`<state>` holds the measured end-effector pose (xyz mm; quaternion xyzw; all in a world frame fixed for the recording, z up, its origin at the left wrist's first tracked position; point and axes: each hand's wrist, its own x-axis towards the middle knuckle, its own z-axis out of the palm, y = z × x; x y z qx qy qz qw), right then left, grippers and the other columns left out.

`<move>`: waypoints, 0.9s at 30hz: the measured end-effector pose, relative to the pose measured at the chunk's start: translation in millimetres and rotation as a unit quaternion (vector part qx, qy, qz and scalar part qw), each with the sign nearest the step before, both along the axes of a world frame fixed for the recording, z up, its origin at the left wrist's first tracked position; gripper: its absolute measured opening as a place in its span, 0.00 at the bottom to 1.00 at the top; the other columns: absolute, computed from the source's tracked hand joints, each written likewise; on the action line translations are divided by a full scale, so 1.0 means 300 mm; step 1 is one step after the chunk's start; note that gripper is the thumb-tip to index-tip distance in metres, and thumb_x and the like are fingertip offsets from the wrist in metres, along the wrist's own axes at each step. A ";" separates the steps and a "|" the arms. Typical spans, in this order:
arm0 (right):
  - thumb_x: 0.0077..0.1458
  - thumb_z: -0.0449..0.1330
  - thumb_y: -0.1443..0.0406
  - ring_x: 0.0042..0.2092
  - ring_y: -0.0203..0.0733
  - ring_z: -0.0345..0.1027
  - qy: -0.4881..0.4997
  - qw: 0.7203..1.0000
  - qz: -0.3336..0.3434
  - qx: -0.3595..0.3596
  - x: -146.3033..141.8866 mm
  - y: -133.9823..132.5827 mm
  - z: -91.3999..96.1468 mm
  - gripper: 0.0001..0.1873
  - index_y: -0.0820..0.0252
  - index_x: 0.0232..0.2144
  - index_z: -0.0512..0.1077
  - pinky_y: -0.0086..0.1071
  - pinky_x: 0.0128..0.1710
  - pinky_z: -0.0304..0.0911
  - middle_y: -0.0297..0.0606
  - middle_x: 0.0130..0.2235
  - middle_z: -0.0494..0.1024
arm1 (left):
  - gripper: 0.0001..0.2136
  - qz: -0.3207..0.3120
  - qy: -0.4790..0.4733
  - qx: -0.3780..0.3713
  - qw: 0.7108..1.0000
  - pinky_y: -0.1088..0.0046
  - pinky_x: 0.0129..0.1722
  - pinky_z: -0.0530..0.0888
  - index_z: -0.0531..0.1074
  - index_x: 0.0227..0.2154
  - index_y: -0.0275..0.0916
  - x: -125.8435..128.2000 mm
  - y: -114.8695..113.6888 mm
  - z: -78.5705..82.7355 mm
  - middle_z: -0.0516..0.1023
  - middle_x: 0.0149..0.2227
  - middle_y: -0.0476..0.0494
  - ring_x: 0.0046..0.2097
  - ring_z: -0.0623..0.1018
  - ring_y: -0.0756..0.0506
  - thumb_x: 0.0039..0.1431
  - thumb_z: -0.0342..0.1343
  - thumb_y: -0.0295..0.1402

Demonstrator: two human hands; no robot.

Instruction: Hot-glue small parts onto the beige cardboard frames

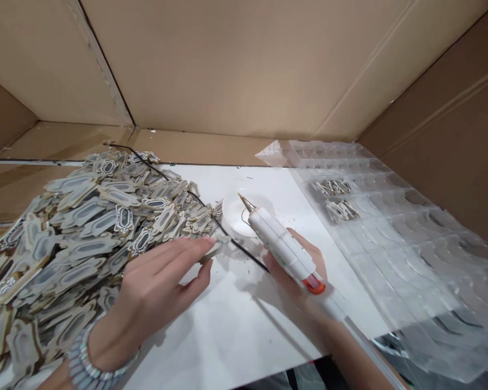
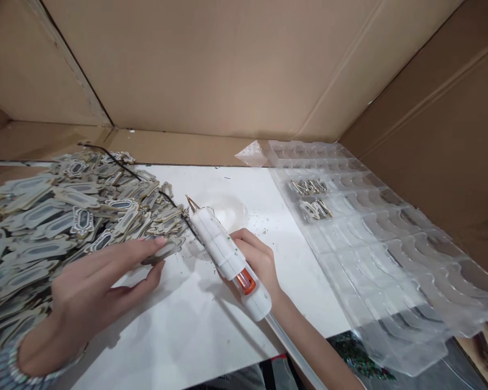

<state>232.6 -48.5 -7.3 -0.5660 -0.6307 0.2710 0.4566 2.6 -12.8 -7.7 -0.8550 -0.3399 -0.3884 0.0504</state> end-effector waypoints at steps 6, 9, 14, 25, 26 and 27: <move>0.52 0.60 0.70 0.25 0.34 0.62 0.007 1.000 0.023 0.015 -0.002 -0.002 0.011 0.05 0.56 0.26 0.69 0.29 0.22 0.56 0.30 0.28 0.69 | 0.06 0.014 -0.024 0.018 0.999 0.73 0.44 0.81 0.71 0.35 0.42 -0.014 -0.002 0.014 0.83 0.35 0.50 0.36 0.83 0.48 0.56 0.61 0.26; 0.51 0.60 0.70 0.25 0.34 0.61 0.027 0.999 0.037 0.022 -0.003 -0.003 0.006 0.07 0.56 0.24 0.67 0.29 0.22 0.55 0.31 0.29 0.69 | 0.07 0.022 -0.008 0.031 0.999 0.71 0.44 0.81 0.71 0.36 0.41 -0.025 -0.002 0.026 0.83 0.35 0.48 0.36 0.83 0.48 0.56 0.61 0.26; 0.53 0.56 0.73 0.26 0.33 0.61 -0.002 0.992 0.119 0.033 0.014 -0.003 -0.012 0.12 0.58 0.21 0.66 0.28 0.24 0.55 0.32 0.30 0.68 | 0.10 0.043 0.014 0.063 0.997 0.71 0.44 0.81 0.72 0.39 0.40 -0.036 0.003 0.038 0.83 0.36 0.47 0.37 0.83 0.48 0.56 0.62 0.24; 0.50 0.60 0.72 0.28 0.33 0.62 -0.043 0.977 0.210 0.019 0.022 0.006 -0.047 0.10 0.58 0.22 0.63 0.27 0.26 0.55 0.32 0.30 0.66 | 0.08 0.046 0.037 0.115 0.992 0.73 0.41 0.80 0.75 0.34 0.35 -0.042 0.018 0.039 0.84 0.34 0.42 0.34 0.83 0.46 0.50 0.66 0.23; 0.50 0.59 0.72 0.28 0.33 0.61 -0.048 0.977 0.209 0.016 0.022 0.007 -0.049 0.10 0.58 0.22 0.63 0.27 0.27 0.55 0.32 0.30 0.66 | 0.08 0.046 0.038 0.116 0.991 0.73 0.41 0.80 0.75 0.33 0.34 -0.043 0.017 0.040 0.84 0.34 0.42 0.34 0.82 0.46 0.50 0.66 0.23; 0.50 0.59 0.73 0.28 0.33 0.61 -0.051 0.977 0.207 0.013 0.022 0.008 -0.049 0.11 0.58 0.22 0.62 0.27 0.27 0.55 0.32 0.30 0.66 | 0.08 0.046 0.039 0.119 0.991 0.73 0.41 0.80 0.75 0.33 0.35 -0.044 0.017 0.040 0.84 0.34 0.42 0.34 0.82 0.47 0.50 0.66 0.23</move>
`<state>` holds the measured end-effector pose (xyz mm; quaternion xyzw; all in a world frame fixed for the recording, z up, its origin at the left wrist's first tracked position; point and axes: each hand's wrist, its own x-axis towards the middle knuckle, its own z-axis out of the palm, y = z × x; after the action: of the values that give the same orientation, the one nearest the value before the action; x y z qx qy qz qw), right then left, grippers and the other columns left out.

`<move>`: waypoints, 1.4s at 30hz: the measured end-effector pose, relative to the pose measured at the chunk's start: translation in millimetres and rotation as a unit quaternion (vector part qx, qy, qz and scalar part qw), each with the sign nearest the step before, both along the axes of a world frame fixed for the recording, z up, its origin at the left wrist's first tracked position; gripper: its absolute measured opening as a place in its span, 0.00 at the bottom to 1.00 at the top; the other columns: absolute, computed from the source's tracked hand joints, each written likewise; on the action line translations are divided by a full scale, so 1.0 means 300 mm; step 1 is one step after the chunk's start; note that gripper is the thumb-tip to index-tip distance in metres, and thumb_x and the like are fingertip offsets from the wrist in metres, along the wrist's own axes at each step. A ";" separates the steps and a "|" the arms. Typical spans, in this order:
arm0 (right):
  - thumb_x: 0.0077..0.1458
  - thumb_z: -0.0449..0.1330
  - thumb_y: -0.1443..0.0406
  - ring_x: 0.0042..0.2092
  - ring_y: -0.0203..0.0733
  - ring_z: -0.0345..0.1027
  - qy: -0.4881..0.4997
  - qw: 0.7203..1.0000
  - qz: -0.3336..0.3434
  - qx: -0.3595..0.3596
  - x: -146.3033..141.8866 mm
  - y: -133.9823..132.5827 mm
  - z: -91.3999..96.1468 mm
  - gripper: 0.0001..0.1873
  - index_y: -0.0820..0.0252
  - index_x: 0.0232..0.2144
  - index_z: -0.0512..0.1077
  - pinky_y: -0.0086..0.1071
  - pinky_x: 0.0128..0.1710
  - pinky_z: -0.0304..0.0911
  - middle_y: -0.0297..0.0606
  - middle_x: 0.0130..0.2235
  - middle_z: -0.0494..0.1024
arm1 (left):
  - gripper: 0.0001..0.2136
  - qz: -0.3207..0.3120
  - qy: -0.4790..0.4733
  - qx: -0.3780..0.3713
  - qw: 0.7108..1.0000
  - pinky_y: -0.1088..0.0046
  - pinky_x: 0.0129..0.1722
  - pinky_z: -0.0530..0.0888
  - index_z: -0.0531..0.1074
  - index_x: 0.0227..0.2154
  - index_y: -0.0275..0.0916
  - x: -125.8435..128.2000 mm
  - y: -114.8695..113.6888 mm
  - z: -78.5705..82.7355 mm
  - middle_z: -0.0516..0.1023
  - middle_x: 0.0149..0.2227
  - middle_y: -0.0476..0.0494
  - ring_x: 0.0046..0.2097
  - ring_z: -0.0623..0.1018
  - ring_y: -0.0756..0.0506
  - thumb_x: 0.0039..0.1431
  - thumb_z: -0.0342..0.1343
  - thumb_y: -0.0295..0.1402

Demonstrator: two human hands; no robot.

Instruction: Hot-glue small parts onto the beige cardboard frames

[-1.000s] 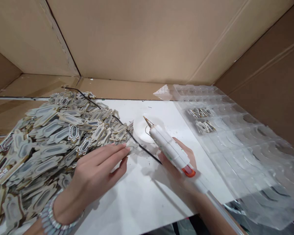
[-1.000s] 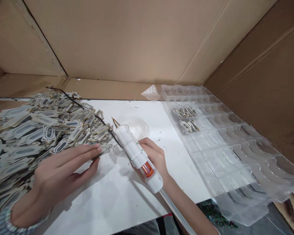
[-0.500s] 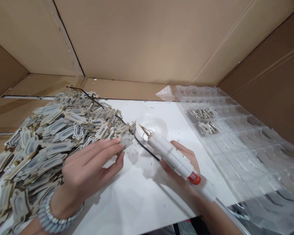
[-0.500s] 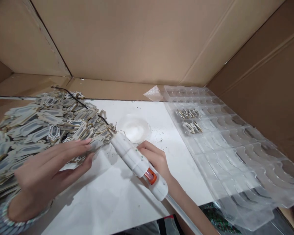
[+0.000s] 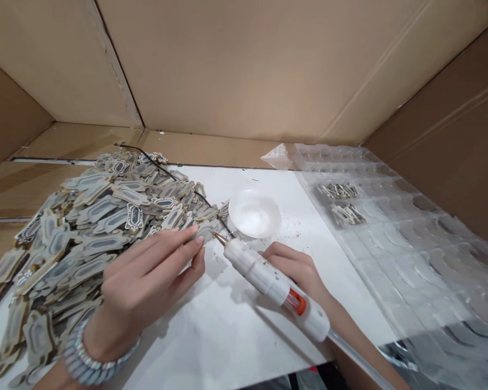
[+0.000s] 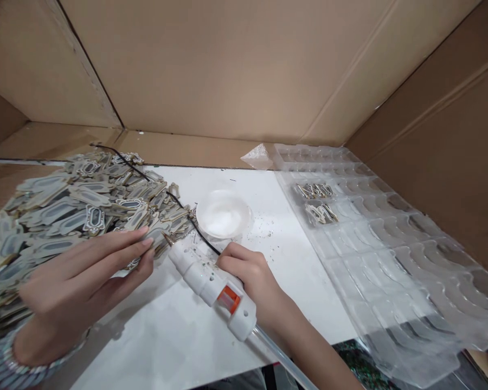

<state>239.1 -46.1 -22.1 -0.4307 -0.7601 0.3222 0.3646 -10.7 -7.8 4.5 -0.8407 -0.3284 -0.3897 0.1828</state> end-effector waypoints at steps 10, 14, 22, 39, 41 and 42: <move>0.49 0.56 0.73 0.28 0.32 0.60 0.000 1.000 -0.003 0.004 -0.004 0.000 0.005 0.09 0.58 0.22 0.61 0.26 0.27 0.53 0.31 0.29 0.65 | 0.08 -0.007 -0.002 0.014 1.000 0.74 0.42 0.79 0.75 0.33 0.34 -0.002 0.004 -0.012 0.83 0.34 0.43 0.34 0.82 0.47 0.49 0.66 0.23; 0.48 0.55 0.73 0.28 0.32 0.60 -0.004 1.000 -0.007 0.010 -0.002 0.004 0.000 0.09 0.58 0.22 0.60 0.26 0.26 0.53 0.31 0.29 0.65 | 0.08 -0.008 0.000 0.015 1.000 0.73 0.43 0.79 0.75 0.33 0.34 -0.005 0.005 -0.012 0.83 0.34 0.43 0.34 0.82 0.47 0.49 0.66 0.23; 0.48 0.55 0.73 0.27 0.32 0.60 -0.004 1.000 -0.012 0.005 -0.004 0.002 0.005 0.09 0.59 0.21 0.61 0.26 0.26 0.52 0.31 0.29 0.65 | 0.09 -0.007 -0.001 0.012 1.000 0.72 0.44 0.79 0.76 0.34 0.34 -0.010 0.000 -0.015 0.83 0.34 0.42 0.35 0.82 0.47 0.48 0.67 0.23; 0.47 0.54 0.74 0.27 0.32 0.59 0.004 1.000 -0.013 0.001 -0.006 0.006 0.005 0.08 0.59 0.21 0.61 0.26 0.26 0.52 0.32 0.29 0.64 | 0.10 -0.005 0.009 0.045 0.999 0.71 0.42 0.80 0.76 0.33 0.35 -0.006 0.005 -0.008 0.83 0.34 0.43 0.33 0.81 0.47 0.47 0.67 0.22; 0.47 0.55 0.74 0.28 0.32 0.59 0.000 1.000 -0.014 -0.001 -0.006 0.006 0.008 0.09 0.59 0.21 0.61 0.26 0.26 0.52 0.31 0.29 0.64 | 0.10 -0.008 0.010 0.051 0.999 0.72 0.41 0.80 0.76 0.33 0.37 -0.006 0.007 -0.005 0.83 0.33 0.43 0.32 0.81 0.47 0.47 0.67 0.22; 0.48 0.55 0.74 0.27 0.32 0.59 -0.001 1.000 -0.015 -0.002 -0.006 0.007 0.011 0.09 0.59 0.20 0.61 0.26 0.26 0.53 0.31 0.29 0.64 | 0.10 -0.007 0.011 0.053 0.999 0.72 0.41 0.80 0.76 0.33 0.37 -0.006 0.009 -0.004 0.83 0.33 0.44 0.32 0.81 0.48 0.47 0.67 0.22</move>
<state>237.2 -44.1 -18.8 -0.4431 -0.7535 0.3174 0.3676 -12.6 -5.3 3.3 -0.8364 -0.2997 -0.3986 0.2276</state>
